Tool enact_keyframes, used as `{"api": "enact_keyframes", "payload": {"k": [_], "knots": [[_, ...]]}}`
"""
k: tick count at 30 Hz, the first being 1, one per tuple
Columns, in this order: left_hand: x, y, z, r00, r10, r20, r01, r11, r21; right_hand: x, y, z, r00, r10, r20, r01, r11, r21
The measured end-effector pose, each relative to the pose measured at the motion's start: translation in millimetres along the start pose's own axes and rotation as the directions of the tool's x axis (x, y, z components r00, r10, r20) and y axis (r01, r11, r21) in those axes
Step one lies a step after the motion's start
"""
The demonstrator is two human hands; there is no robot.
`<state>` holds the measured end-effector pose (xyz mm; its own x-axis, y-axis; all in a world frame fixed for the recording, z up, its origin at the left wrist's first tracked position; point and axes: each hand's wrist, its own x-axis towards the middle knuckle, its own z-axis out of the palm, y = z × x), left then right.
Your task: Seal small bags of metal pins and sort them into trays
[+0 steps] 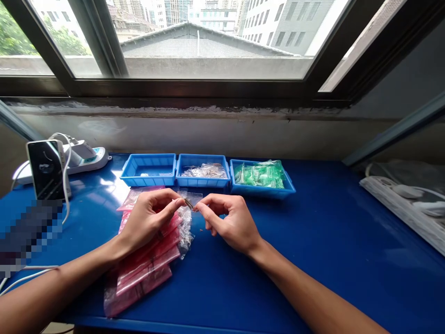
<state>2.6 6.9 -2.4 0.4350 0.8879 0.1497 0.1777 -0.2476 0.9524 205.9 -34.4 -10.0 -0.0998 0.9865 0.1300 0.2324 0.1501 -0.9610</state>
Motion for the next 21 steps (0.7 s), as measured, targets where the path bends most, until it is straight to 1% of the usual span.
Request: {"api": "enact_keyframes", "payload": {"k": [4,6,9,13,17,21], "knots": [[-0.8,-0.3,0.5,1.000,0.002,-0.020,-0.003,0.998,-0.055,-1.3,1.3,0.6,1.000,0.007,-0.023,-0.006,1.000,0.031],[-1.3,-0.2,0.3,1.000,-0.002,-0.013,0.001,0.997,-0.080,-1.4,2.3,0.9,1.000,0.006,-0.023,-0.004,0.998,0.063],[-1.9,-0.2,-0.3,1.000,0.024,-0.011,-0.025,0.996,-0.086,-0.5,4.4,1.3,0.999,-0.016,-0.037,0.019,0.995,0.098],[-2.3,-1.5,-0.9,0.997,0.068,-0.039,-0.070,0.996,-0.062,-0.1,4.5,1.3,0.992,-0.091,-0.093,0.094,0.995,0.032],[-2.9,-3.9,-1.4,0.993,0.108,-0.057,-0.110,0.993,-0.047,-2.3,2.6,1.1,0.977,-0.179,-0.117,0.175,0.984,-0.046],[-3.1,-5.6,-1.7,0.990,0.131,-0.059,-0.133,0.990,-0.034,-2.2,4.3,0.8,0.968,-0.222,-0.115,0.219,0.975,-0.043]]}}
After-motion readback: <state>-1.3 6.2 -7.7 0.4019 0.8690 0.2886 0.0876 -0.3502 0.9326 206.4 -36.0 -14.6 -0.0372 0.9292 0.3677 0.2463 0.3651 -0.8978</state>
